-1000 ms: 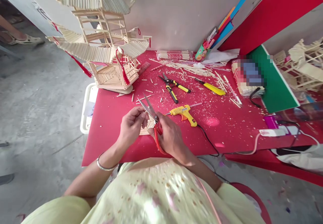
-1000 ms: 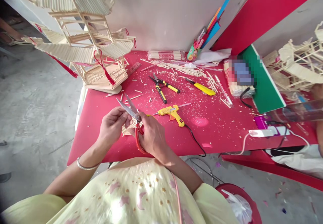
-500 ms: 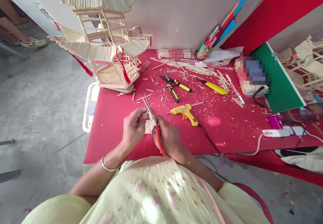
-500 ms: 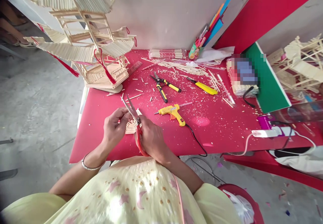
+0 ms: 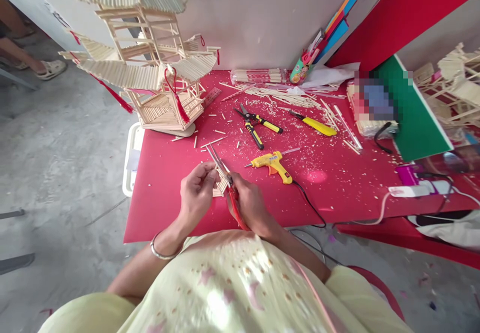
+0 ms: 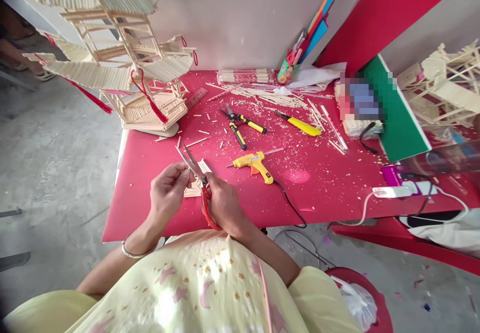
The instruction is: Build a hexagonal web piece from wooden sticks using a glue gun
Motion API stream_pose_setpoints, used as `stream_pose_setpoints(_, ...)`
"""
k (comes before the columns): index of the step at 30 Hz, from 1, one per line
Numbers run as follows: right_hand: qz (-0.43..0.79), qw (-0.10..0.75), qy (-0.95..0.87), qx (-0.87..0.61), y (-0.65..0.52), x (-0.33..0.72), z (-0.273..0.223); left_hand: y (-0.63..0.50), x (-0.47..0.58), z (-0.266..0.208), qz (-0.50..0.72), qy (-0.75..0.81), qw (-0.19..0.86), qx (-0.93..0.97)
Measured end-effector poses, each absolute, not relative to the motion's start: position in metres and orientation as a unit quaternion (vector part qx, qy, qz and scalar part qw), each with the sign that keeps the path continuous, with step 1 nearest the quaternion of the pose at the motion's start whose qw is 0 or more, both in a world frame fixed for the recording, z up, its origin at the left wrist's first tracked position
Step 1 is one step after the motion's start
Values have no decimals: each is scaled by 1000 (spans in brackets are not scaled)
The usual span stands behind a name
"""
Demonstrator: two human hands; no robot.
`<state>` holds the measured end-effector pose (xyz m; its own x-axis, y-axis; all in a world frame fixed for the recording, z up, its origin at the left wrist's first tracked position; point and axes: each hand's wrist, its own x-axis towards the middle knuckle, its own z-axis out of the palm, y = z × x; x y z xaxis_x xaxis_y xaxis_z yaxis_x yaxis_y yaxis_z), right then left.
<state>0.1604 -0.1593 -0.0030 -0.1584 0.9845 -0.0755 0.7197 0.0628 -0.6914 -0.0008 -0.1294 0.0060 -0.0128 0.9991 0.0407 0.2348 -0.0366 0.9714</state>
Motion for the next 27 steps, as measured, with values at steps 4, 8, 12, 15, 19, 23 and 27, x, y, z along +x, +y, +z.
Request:
stream_pose_setpoints(4, 336, 221, -689, -602, -162, 161, 5, -130, -1, 15, 429, 552, 374, 609)
stream_pose_setpoints(8, 375, 241, -654, -612, -164, 158, 2, -134, 2, 18, 425, 555, 368, 613)
stream_pose_setpoints(12, 395, 277, -615, -624, -165, 159, -2, -135, 3, 13, 422, 554, 404, 593)
stream_pose_setpoints(15, 385, 264, -635, -615, -162, 164, 3, -131, -1, 10, 435, 553, 416, 576)
stream_pose_setpoints(19, 337, 232, -684, -604, -159, 168, 6, -125, -8, 11, 423, 546, 409, 597)
stream_pose_setpoints(23, 285, 208, -713, -606, -159, 167, 0, -123, -11, 15, 395, 540, 400, 627)
stream_pose_setpoints(27, 282, 203, -717, -604, -159, 167, -1, -123, -13, 17, 381, 534, 415, 630)
